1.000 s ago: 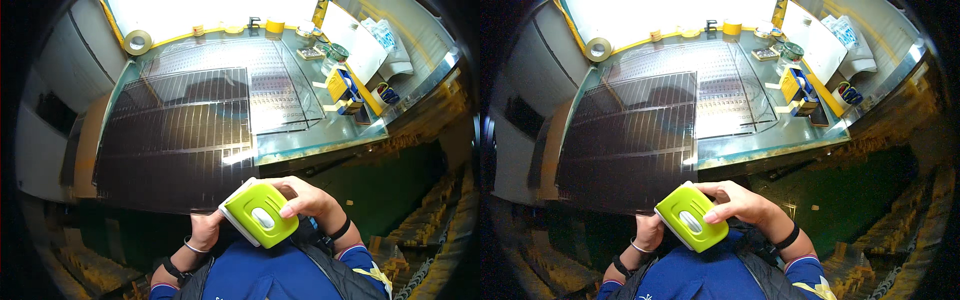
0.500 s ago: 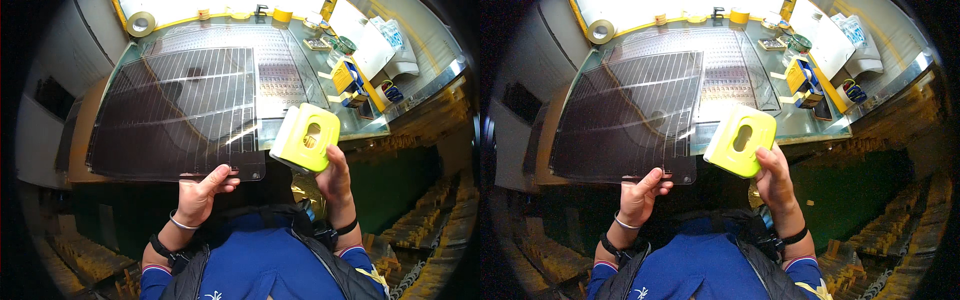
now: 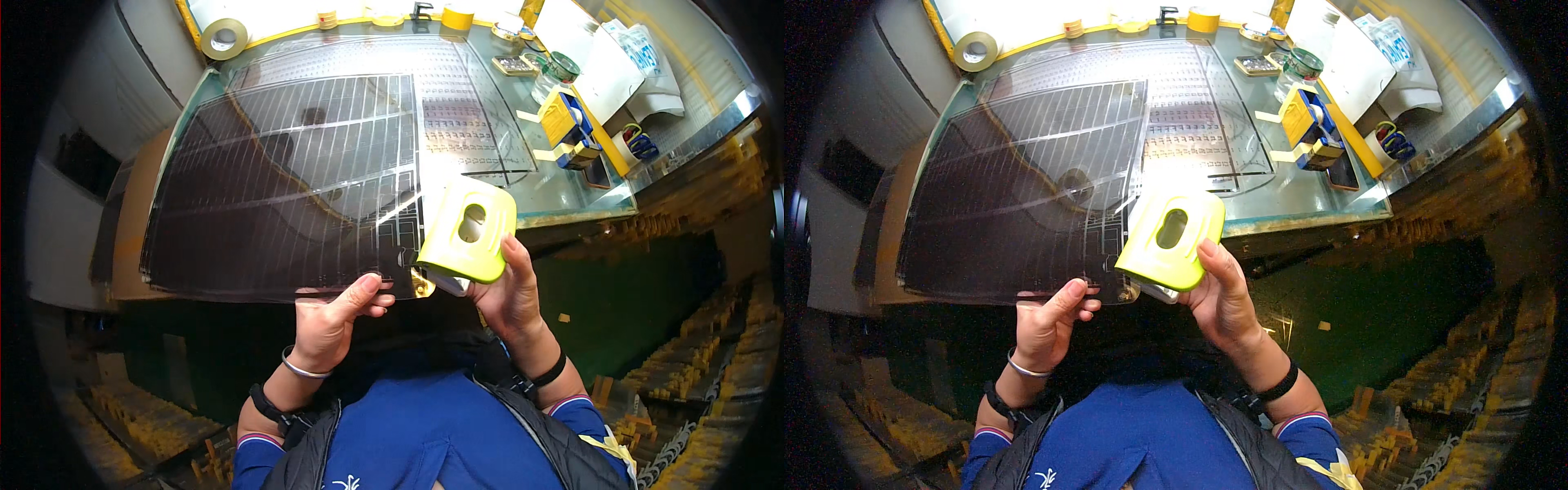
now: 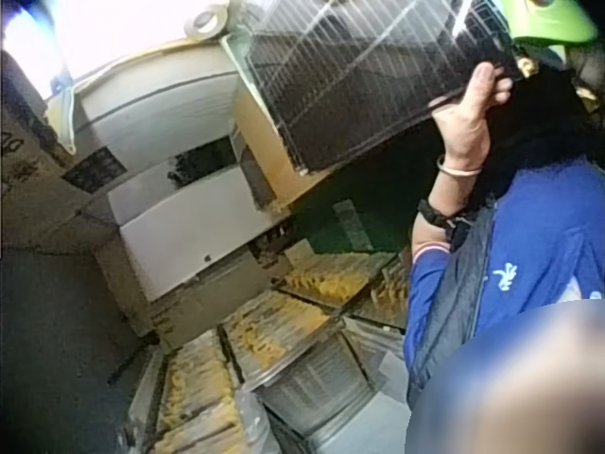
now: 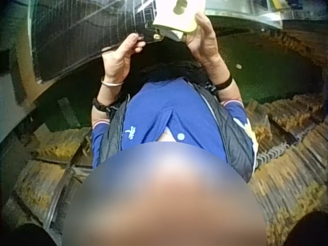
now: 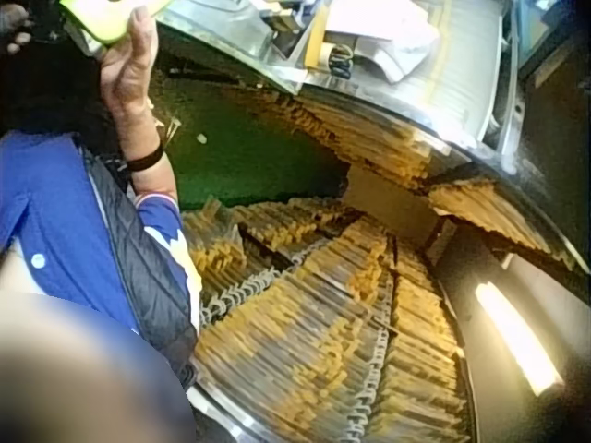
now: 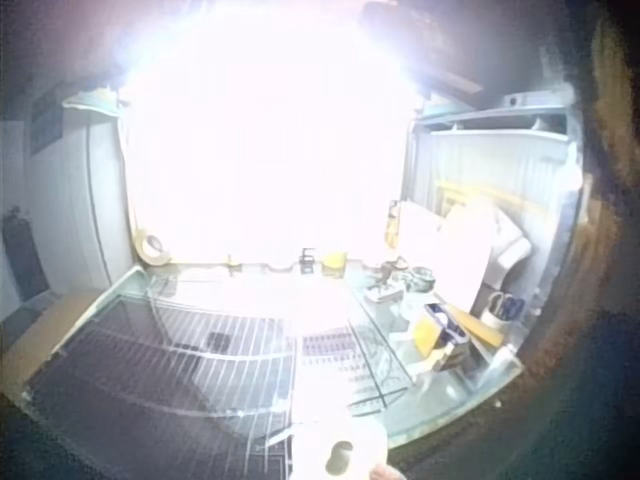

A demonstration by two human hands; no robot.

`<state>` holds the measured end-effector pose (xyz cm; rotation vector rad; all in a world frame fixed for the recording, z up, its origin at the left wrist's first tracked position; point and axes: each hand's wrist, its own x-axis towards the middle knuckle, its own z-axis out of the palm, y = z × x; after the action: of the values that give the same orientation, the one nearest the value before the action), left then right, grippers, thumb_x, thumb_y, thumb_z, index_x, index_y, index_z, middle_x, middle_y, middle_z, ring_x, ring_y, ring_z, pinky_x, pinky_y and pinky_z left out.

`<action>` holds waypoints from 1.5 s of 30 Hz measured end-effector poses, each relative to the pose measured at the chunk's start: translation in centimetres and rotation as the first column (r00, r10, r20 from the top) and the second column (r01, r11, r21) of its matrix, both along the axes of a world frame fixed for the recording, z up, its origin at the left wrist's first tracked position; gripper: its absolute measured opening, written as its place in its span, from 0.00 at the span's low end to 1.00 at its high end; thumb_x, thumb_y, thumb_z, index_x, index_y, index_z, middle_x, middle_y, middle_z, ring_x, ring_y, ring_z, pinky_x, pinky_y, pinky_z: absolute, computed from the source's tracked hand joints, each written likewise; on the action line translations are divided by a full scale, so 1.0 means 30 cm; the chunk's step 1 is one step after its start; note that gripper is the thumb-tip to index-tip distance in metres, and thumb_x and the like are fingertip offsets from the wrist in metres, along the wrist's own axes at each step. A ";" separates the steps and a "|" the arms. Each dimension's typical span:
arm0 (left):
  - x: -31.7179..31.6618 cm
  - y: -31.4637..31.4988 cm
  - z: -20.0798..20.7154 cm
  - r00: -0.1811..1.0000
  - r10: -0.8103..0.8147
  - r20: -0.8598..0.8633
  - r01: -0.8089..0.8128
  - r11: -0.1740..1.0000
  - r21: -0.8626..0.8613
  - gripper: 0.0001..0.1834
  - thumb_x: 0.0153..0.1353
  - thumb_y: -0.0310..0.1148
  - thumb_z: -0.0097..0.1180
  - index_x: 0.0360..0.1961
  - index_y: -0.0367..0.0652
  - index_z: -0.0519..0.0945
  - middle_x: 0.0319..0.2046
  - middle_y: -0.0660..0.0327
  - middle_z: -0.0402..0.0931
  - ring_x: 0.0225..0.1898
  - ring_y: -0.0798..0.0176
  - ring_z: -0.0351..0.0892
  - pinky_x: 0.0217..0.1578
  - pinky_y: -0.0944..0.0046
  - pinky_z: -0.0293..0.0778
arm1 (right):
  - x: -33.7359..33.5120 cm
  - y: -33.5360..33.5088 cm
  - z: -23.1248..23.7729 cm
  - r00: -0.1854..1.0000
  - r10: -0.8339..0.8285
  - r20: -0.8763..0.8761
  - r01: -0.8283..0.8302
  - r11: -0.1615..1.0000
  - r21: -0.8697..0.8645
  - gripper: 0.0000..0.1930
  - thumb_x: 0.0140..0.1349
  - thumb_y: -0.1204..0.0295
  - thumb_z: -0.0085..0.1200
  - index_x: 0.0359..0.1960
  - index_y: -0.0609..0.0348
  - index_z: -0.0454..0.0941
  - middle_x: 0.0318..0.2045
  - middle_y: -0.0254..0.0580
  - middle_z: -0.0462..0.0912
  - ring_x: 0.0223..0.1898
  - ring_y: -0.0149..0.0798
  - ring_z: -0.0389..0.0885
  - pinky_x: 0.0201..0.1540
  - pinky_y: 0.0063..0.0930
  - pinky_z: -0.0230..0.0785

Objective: Manufacturing or repairing a solar panel components by cutting and marking the surface.

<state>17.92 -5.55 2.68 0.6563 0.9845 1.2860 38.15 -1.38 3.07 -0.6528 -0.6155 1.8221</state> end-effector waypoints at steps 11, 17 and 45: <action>0.001 -0.001 -0.010 0.998 -0.016 0.055 0.016 1.000 -0.006 0.08 0.54 0.26 0.54 0.34 0.33 0.76 0.30 0.52 0.77 0.29 0.62 0.78 0.27 0.71 0.74 | 0.004 -0.002 -0.010 1.000 -0.012 -0.018 0.012 1.000 -0.024 0.23 0.56 0.62 0.47 0.50 0.63 0.61 0.41 0.42 0.74 0.39 0.34 0.76 0.38 0.28 0.73; 0.001 -0.018 -0.005 0.999 -0.024 0.030 0.023 1.000 0.004 0.07 0.53 0.25 0.55 0.33 0.33 0.77 0.28 0.53 0.77 0.27 0.62 0.78 0.26 0.71 0.74 | 0.014 0.006 -0.021 0.998 -0.057 0.020 0.057 0.998 0.019 0.23 0.51 0.72 0.51 0.49 0.68 0.61 0.42 0.45 0.73 0.40 0.34 0.76 0.44 0.29 0.70; -0.049 -0.144 -0.043 0.982 -0.174 -0.078 0.171 0.985 -0.036 0.06 0.52 0.20 0.54 0.32 0.29 0.76 0.27 0.50 0.76 0.27 0.58 0.79 0.25 0.68 0.77 | -0.007 0.143 0.027 0.988 -0.146 0.044 0.139 0.982 0.130 0.29 0.54 0.58 0.48 0.54 0.61 0.56 0.49 0.44 0.68 0.49 0.38 0.71 0.43 0.32 0.73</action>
<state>16.45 -9.86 1.39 0.7597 0.9883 1.0978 37.94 2.92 3.89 -0.6456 -0.6966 1.6232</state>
